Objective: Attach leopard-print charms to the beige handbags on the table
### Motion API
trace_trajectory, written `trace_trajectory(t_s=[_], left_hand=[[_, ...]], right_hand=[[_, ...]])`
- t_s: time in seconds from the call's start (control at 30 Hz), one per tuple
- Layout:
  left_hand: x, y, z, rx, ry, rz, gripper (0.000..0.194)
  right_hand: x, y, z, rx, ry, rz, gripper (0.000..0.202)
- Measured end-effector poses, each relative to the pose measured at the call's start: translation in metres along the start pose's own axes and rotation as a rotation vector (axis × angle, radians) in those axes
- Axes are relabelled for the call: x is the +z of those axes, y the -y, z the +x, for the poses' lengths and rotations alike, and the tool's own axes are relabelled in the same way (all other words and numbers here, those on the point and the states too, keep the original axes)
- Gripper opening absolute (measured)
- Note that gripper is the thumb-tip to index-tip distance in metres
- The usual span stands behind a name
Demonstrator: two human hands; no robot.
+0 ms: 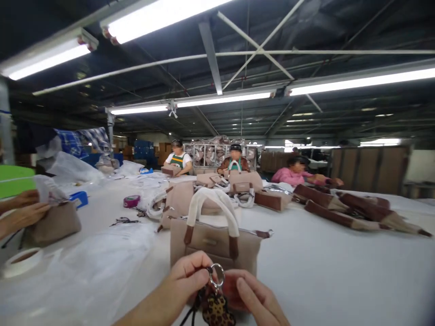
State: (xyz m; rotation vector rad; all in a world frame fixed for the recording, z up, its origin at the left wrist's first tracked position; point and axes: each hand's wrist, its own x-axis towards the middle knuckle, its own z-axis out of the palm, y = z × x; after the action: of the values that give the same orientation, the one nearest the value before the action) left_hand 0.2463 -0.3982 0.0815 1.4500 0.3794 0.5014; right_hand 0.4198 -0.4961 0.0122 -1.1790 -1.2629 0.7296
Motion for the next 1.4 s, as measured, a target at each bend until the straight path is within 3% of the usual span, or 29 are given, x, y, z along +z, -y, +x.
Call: trace_trajectory(t_s=[0.17,0.3,0.43,0.57,0.67,0.77,0.87,0.97,1.07,1.2,1.4], left_hand=[[0.019,0.023,0.013,0.035,0.002,0.014,0.04],[0.024,0.021,0.02,0.03,0.033,-0.05,0.037],[0.025,0.017,0.027,0.057,-0.014,-0.104,0.036],[0.023,0.021,0.037,0.074,-0.073,-0.096,0.038],[0.02,0.025,0.046,0.122,-0.099,-0.027,0.037],[0.016,0.026,0.051,0.178,-0.121,0.127,0.033],[0.013,0.025,0.052,0.159,-0.163,0.352,0.026],[0.013,0.022,0.05,0.141,-0.214,0.623,0.023],[0.016,0.019,0.05,0.238,-0.244,0.756,0.011],[0.023,0.016,0.052,0.343,-0.245,0.633,0.014],[0.031,0.018,0.056,0.185,-0.21,0.388,0.026]], right_hand=[[-0.001,0.011,-0.002,0.037,-0.114,0.179,0.047],[-0.012,0.018,0.004,0.15,-0.125,0.284,0.047],[-0.023,0.03,0.014,0.186,-0.085,0.28,0.041],[-0.023,0.035,0.022,0.032,-0.031,0.133,0.037],[-0.022,0.027,0.028,-0.132,0.013,-0.178,0.029],[-0.026,0.013,0.034,-0.331,0.017,-0.465,0.029],[-0.032,0.002,0.039,-0.424,0.038,-0.552,0.02],[-0.035,0.001,0.042,-0.346,0.005,-0.507,0.022],[-0.036,0.007,0.042,-0.201,-0.034,-0.358,0.031],[-0.04,0.016,0.04,-0.052,-0.003,-0.158,0.042],[-0.043,0.023,0.035,0.01,0.022,-0.108,0.045]])
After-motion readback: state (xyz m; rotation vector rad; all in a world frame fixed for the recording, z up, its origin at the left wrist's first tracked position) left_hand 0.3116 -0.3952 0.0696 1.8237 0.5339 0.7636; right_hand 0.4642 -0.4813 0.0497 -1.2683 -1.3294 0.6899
